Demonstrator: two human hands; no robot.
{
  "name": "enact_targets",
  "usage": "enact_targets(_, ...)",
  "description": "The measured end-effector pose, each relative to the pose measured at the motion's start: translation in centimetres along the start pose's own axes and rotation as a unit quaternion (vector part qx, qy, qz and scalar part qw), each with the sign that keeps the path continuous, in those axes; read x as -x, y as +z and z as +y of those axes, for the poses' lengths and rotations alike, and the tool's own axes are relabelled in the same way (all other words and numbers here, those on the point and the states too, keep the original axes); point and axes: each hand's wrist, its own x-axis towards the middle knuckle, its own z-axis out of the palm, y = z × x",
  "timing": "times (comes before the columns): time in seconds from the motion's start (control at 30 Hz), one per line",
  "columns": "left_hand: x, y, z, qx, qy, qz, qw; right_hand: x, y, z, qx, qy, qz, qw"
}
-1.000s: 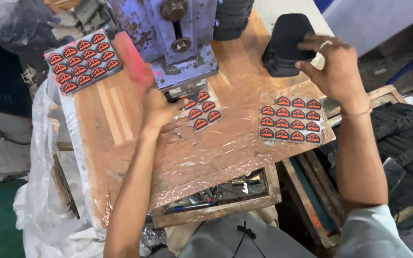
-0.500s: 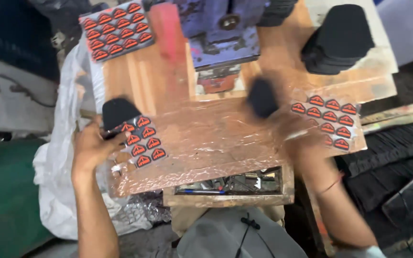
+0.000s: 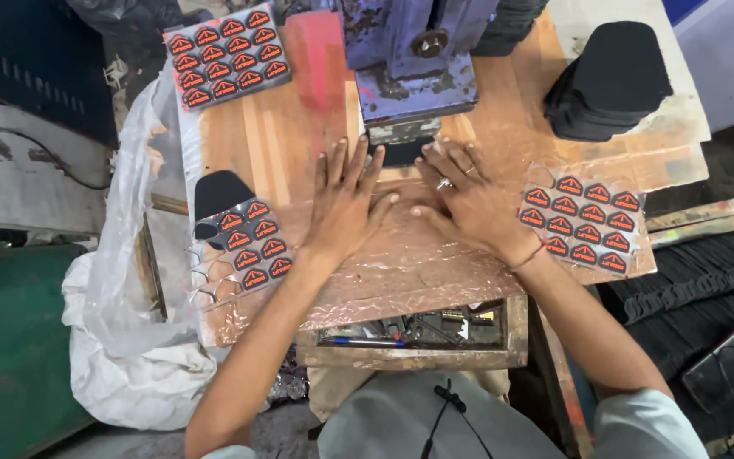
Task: Manually stamping or heat-pressing logos onto small fabric patches using a machine.
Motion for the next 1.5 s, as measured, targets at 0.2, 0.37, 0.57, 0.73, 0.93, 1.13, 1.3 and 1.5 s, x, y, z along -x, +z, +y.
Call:
enact_targets(0.2, 0.0, -0.4, -0.1, 0.013, -0.003, -0.034, 0.999, -1.1, -0.3, 1.8, -0.044, 0.007, 0.004, 0.999)
enact_targets(0.37, 0.3, -1.6, 0.5, 0.020, 0.003, -0.016, 1.000, -1.0, -0.5, 1.2, -0.055, -0.002, 0.012, 0.998)
enact_targets(0.57, -0.3, -2.7, 0.4, 0.071, 0.024, -0.006, 0.997, 1.5, -3.1, -0.5, -0.061, 0.046, 0.038, 0.996)
enact_targets(0.73, 0.1, -2.1, 0.2, 0.061, 0.026, 0.005, 0.998, 16.0, -4.3, 6.5, -0.156, 0.312, 0.245, 0.905)
enact_targets(0.93, 0.2, -1.0, 0.3, 0.063, 0.021, 0.011, 0.998, 28.1, -7.2, 10.4, -0.246, 0.508, 0.136, 0.814)
enact_targets(1.13, 0.6, -1.5, 0.6, 0.068, 0.011, -0.014, 0.998, 10.4, -12.2, -1.3, -0.467, 0.352, 0.174, 0.792)
enact_targets(1.3, 1.0, -1.9, 1.0, 0.057, 0.010, -0.036, 0.998, 2.6, -4.0, -0.2, -0.361, 0.234, -0.005, 0.902)
enact_targets(1.5, 1.2, -1.0, 0.4, 0.066, 0.001, -0.002, 0.998, 0.3, -0.2, 5.1, -0.531, 0.330, 0.124, 0.771)
